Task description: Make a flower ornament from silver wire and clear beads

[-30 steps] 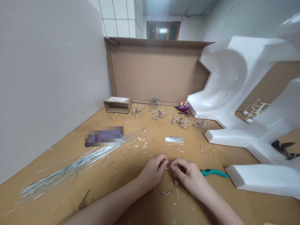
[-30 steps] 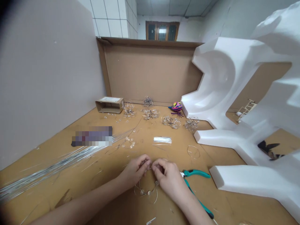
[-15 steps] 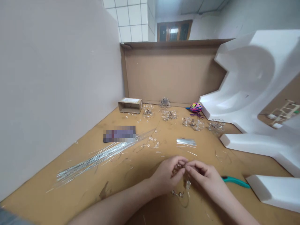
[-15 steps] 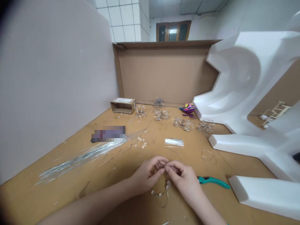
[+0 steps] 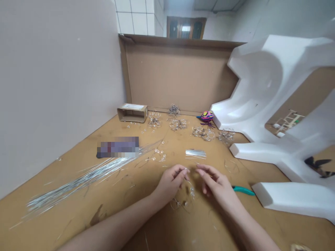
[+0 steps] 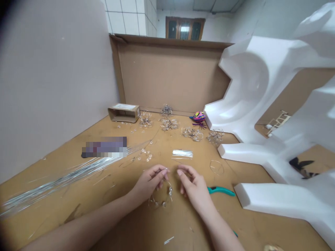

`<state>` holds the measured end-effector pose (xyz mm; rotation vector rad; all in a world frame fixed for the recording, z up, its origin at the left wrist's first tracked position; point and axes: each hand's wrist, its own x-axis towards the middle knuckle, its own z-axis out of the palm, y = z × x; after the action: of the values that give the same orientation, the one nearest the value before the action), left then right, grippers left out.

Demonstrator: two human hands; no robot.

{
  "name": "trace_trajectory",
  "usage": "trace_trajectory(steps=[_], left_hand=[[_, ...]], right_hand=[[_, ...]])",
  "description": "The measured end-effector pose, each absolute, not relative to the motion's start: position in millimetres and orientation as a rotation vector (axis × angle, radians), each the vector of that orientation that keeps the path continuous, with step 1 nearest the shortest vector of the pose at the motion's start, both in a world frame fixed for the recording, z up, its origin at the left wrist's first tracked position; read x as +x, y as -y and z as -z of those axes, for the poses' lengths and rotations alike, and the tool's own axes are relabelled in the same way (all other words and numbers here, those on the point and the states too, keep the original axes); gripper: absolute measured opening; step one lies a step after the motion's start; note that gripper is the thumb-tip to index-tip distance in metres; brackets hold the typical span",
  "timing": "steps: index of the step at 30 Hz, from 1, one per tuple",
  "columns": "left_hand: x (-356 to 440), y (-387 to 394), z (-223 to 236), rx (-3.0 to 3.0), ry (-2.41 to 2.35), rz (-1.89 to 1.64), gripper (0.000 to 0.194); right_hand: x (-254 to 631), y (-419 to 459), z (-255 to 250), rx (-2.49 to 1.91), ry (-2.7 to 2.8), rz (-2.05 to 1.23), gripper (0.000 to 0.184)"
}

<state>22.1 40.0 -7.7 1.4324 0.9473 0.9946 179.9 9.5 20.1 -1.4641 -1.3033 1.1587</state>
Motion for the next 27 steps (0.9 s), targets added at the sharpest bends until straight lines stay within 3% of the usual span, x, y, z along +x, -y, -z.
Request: trace_trajectory(steps=[2,5,15,21,27], left_hand=[[21,-42,5,1.298,-0.958,-1.023,0.023],[19,-45,1,1.113,-0.978,-1.092,0.024],[21,-43,0,1.057,-0.934,-1.181,0.023],[20,-41,0,1.125,-0.976,-1.156,0.024],[18,-41,-3,1.368,-1.115,-1.164,0.023]], right_hand=[[178,-8,-19,-1.457,1.354,-1.279,0.056],[173,-6,-16,-1.481,1.474,-1.431,0.044],[168,-6,-15,-1.33,1.421,-1.52,0.031],[170,-10,-11,-1.4,1.334,-1.474,0.03],[179,-12,-13,-1.549,1.468,-1.156,0.031]])
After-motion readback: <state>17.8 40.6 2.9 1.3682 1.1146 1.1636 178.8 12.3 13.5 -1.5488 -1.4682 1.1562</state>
